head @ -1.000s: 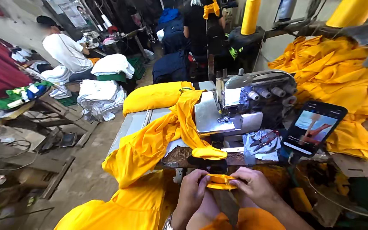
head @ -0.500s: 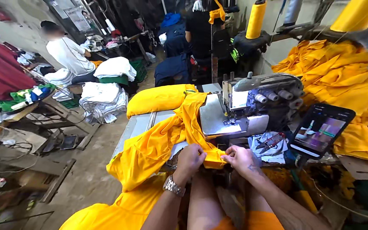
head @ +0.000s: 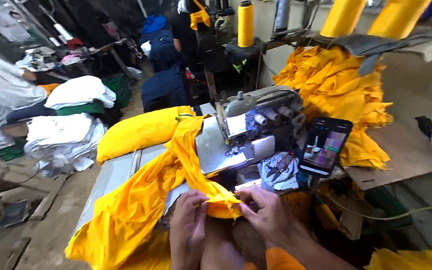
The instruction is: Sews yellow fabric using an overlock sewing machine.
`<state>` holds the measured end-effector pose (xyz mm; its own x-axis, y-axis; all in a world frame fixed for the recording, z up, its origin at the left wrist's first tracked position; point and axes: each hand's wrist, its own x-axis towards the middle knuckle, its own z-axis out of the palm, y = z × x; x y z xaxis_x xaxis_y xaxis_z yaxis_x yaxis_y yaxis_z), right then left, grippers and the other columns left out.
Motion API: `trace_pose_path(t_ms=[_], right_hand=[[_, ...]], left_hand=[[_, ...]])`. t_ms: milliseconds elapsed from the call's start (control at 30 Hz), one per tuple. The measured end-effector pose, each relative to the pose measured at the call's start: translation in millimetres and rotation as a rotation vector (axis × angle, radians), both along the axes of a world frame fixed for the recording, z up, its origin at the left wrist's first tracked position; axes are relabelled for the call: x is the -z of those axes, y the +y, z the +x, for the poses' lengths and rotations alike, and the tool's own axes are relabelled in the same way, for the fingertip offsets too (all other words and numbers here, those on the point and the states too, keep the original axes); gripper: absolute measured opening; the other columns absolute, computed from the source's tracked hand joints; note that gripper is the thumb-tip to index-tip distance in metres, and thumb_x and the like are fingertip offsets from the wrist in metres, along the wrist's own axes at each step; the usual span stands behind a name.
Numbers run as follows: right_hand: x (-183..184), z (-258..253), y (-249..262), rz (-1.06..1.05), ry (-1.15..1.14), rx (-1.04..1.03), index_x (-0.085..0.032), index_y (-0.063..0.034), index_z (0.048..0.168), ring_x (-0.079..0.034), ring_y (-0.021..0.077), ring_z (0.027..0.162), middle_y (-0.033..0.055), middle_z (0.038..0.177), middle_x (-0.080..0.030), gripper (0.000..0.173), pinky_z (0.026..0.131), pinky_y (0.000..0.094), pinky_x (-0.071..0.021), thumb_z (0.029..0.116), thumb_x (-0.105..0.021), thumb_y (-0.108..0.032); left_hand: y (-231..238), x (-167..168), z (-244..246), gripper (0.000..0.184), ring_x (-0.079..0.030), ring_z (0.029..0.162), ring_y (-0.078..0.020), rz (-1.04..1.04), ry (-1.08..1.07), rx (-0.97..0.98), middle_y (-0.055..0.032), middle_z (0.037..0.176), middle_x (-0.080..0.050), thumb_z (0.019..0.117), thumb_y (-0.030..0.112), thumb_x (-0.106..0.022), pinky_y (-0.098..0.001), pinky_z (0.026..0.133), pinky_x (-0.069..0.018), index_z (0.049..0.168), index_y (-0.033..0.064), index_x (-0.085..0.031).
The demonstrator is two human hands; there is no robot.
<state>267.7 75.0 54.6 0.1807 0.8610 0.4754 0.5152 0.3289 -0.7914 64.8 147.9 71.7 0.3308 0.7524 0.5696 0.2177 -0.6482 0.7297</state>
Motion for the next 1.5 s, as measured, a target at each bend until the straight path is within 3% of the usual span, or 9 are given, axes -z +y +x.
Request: trace_pose_path(t_ms=[200, 267, 367, 633, 933, 1133, 1267, 1367, 1500], right_hand=[[-14.3, -7.0, 23.9, 0.07, 0.173, -0.423, -0.071, 0.0054, 0.104, -0.066, 0.019, 0.083, 0.0153, 0.087, -0.068, 0.018, 0.077, 0.0319, -0.0553, 0.0984, -0.059, -0.007], [-29.1, 0.1, 33.0, 0.16, 0.297, -0.338, -0.065, 0.0044, 0.129, -0.067, 0.0112, 0.087, 0.0129, 0.1, -0.071, 0.031, 0.081, 0.0276, -0.0578, 0.1009, -0.057, -0.007], [-21.0, 6.2, 37.6, 0.117, 0.421, 0.053, -0.058, -0.0007, 0.139, -0.063, 0.0059, 0.069, 0.0013, 0.083, -0.067, 0.045, 0.063, 0.0247, -0.0575, 0.0965, -0.064, -0.013], [21.7, 21.3, 30.4, -0.264, 0.815, -0.023, -0.075, -0.0029, 0.097, -0.064, 0.007, 0.059, 0.0002, 0.077, -0.071, 0.012, 0.054, 0.0249, -0.0566, 0.096, -0.067, -0.012], [19.4, 25.5, 43.8, -0.113, 0.815, 0.006, -0.074, -0.0009, 0.098, -0.068, 0.0114, 0.068, 0.0054, 0.09, -0.071, 0.01, 0.059, 0.0278, -0.0619, 0.0949, -0.07, -0.01], [19.9, 10.5, 59.8, -0.104, 0.702, 0.136, -0.071, -0.0047, 0.082, -0.065, 0.0075, 0.055, 0.0009, 0.075, -0.068, 0.01, 0.05, 0.0248, -0.059, 0.0901, -0.073, -0.01], [18.6, 11.3, 78.5, -0.125, 0.766, 0.186, -0.058, -0.0128, 0.062, -0.057, 0.0059, 0.044, -0.004, 0.056, -0.059, 0.031, 0.041, 0.0249, -0.0521, 0.0889, -0.071, -0.02], [19.4, 8.4, 78.9, -0.142, 0.766, 0.2, -0.058, -0.0134, 0.062, -0.056, 0.0046, 0.043, -0.0042, 0.055, -0.059, 0.031, 0.04, 0.0233, -0.0498, 0.0891, -0.07, -0.021], [10.1, 18.6, 71.5, -0.231, 0.796, 0.102, -0.063, -0.0083, 0.07, -0.058, 0.0056, 0.046, -0.0023, 0.06, -0.063, 0.03, 0.045, 0.0248, -0.0521, 0.0945, -0.068, -0.024]], left_hand=[[32.3, -39.6, 15.2, 0.014, -0.066, 0.09, -0.002, 0.213, 0.111, 0.002, 0.002, 0.099, -0.07, 0.1028, 0.011, -0.056, -0.0192, 0.081, -0.0566, 0.103, 0.0115, -0.069], [51.6, -77.6, 27.7, 0.014, -0.065, 0.089, -0.0036, 0.413, 0.264, -0.032, -0.0018, 0.1, -0.068, 0.1034, 0.016, -0.056, -0.0177, 0.076, -0.055, 0.103, 0.0113, -0.069], [76.1, -92.3, 62.6, 0.013, -0.069, 0.084, -0.0146, 0.496, 0.462, -0.063, -0.006, 0.1, -0.07, 0.0987, 0.014, -0.061, -0.0332, 0.069, -0.0591, 0.101, 0.0091, -0.073], [91.3, -30.0, 87.5, 0.024, -0.062, 0.09, -0.017, 0.105, 0.65, -0.294, 0.0055, 0.086, -0.064, 0.0928, 0.042, -0.061, -0.0491, 0.083, -0.0451, 0.087, 0.0222, -0.074], [117.1, -44.3, 116.6, 0.015, -0.062, 0.1, -0.0267, 0.0, 0.732, -0.332, -0.001, 0.094, -0.067, 0.0923, 0.029, -0.064, -0.0583, 0.082, -0.0411, 0.093, 0.0202, -0.076], [148.7, -40.7, 106.9, 0.02, -0.064, 0.102, -0.0272, 0.089, 0.719, -0.221, -0.0025, 0.1, -0.07, 0.0909, 0.031, -0.068, -0.0607, 0.086, -0.0447, 0.1, 0.0167, -0.077], [134.7, -52.6, 83.1, 0.021, -0.066, 0.088, -0.019, 0.412, 0.651, 0.001, -0.001, 0.092, -0.068, 0.0955, 0.02, -0.057, -0.0444, 0.077, -0.0555, 0.099, 0.0217, -0.078], [126.3, -51.9, 77.3, 0.028, -0.061, 0.076, -0.0131, 0.542, 0.723, 0.163, 0.0028, 0.085, -0.065, 0.1005, 0.023, -0.054, -0.0352, 0.069, -0.0477, 0.111, 0.0346, -0.077], [133.0, -67.8, 72.0, 0.026, -0.066, 0.078, -0.0188, 0.548, 0.73, 0.242, -0.0012, 0.086, -0.067, 0.1003, 0.026, -0.051, -0.041, 0.066, -0.0541, 0.099, 0.025, -0.077]])
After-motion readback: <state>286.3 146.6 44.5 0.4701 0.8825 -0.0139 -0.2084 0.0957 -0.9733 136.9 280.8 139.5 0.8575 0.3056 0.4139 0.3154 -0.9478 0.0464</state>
